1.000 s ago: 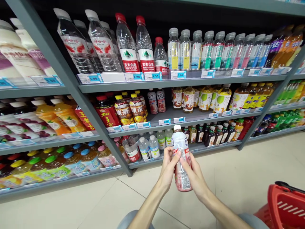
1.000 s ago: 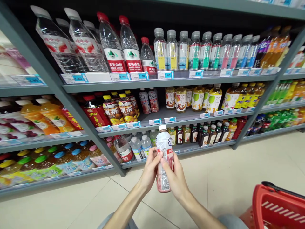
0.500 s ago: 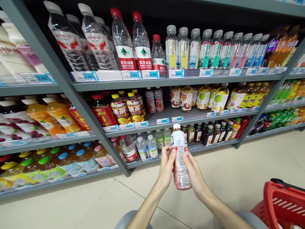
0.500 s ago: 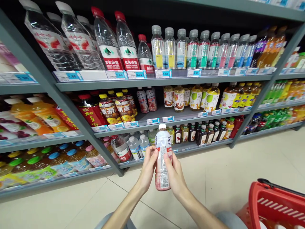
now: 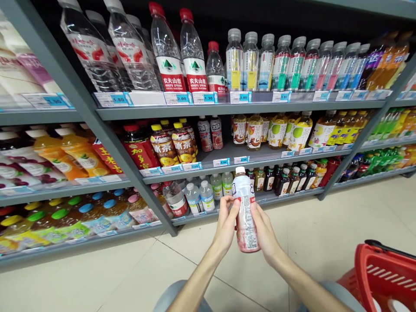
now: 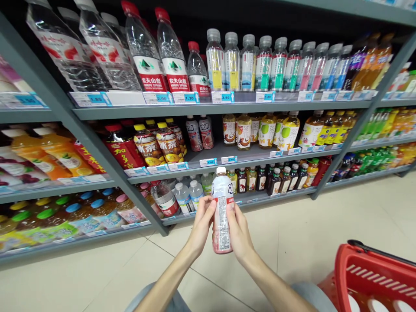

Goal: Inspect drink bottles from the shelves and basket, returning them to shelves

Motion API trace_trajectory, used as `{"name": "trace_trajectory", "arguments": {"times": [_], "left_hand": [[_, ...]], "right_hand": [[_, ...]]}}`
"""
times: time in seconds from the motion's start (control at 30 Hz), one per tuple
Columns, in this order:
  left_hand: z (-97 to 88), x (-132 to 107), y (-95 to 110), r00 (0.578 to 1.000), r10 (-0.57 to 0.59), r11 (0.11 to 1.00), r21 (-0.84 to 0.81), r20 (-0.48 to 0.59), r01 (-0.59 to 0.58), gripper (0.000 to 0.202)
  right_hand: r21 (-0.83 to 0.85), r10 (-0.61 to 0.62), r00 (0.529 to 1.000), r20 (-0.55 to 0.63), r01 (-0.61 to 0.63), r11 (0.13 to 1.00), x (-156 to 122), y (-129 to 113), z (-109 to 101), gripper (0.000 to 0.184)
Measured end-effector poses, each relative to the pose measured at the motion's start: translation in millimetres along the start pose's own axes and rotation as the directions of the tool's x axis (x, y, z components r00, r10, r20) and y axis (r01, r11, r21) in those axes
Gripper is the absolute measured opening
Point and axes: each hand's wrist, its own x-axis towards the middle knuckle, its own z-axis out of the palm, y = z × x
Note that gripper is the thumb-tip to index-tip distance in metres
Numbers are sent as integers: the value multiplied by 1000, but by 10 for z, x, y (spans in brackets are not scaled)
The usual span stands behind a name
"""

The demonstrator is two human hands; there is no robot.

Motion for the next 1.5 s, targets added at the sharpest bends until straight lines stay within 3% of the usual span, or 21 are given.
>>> {"name": "trace_trajectory", "arguments": {"times": [0.33, 0.53, 0.67, 0.83, 1.03, 1.27, 1.5], "left_hand": [[-1, 14, -21, 1000, 23, 999, -23, 15, -23, 37], [-3, -11, 16, 997, 46, 999, -24, 63, -45, 29], [-3, -40, 32, 977, 73, 997, -31, 202, -69, 49], [-27, -57, -32, 920, 9, 998, 46, 392, -29, 83], [-68, -60, -67, 910, -25, 996, 84, 415, -11, 93], [-103, -70, -66, 876, 65, 978, 146, 478, -152, 109], [-107, -72, -29, 874, 55, 957, 224, 483, -184, 114]], "right_hand": [[47, 15, 999, 51, -18, 999, 57, 120, -119, 42], [-14, -29, 999, -20, 29, 999, 91, 141, -156, 35], [54, -7, 998, -65, 11, 999, 121, 105, -158, 40], [115, 54, 989, -136, -38, 993, 133, 42, -147, 46], [109, 63, 987, -149, -47, 993, 131, 93, -159, 44], [78, -6, 993, -116, 16, 997, 167, 131, -195, 37], [86, -27, 993, -116, 37, 996, 166, 137, -210, 35]]}}
